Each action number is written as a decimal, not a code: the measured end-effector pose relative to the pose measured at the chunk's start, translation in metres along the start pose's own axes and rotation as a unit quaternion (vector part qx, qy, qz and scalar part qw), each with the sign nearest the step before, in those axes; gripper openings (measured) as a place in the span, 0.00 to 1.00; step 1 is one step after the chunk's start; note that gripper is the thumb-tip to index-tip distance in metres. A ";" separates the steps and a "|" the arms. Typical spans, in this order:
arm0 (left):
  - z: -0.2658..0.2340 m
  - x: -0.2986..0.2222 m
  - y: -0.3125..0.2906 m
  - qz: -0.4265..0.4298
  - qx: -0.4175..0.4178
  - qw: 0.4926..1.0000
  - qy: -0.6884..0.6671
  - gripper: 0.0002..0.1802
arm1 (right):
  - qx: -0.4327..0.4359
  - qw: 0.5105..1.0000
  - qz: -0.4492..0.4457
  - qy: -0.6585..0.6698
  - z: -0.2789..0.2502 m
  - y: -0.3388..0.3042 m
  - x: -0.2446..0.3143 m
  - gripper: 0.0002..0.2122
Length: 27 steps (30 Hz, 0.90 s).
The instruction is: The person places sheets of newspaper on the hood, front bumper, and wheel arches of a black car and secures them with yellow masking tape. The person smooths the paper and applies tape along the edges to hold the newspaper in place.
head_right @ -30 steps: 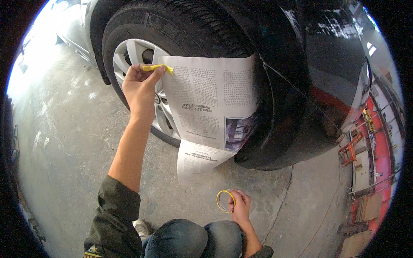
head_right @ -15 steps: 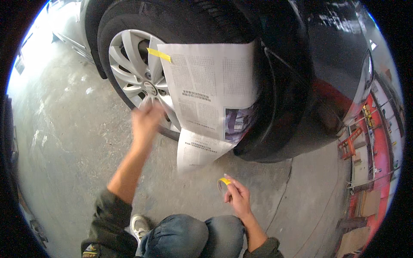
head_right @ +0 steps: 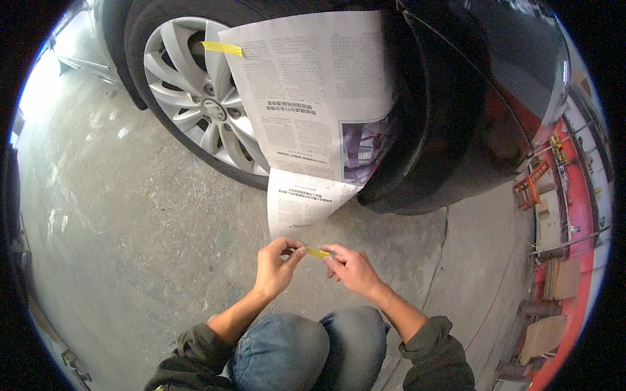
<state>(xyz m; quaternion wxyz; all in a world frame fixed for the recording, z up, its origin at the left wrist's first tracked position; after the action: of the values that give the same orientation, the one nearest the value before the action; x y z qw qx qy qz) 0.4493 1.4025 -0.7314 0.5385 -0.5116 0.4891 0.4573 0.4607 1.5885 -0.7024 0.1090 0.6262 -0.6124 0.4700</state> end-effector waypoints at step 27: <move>-0.115 0.037 0.135 0.110 -0.266 0.957 -0.032 0.13 | -0.122 0.958 0.133 0.222 0.008 -0.030 -0.086 0.11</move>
<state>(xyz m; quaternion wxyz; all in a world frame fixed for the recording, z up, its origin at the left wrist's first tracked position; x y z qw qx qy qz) 0.3123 1.2948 -0.7816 0.3449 -0.5643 0.3857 0.6433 0.5071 1.6468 -0.7556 0.2549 0.4009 -0.7031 0.5291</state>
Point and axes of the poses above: each hand's wrist, its own y-axis towards the middle knuckle, its own z-axis out of the palm, x = y × z, the point moved 6 cm from there along y, towards the middle knuckle, and after that the axes turned 4 degrees about -y, right-handed, at the moved point
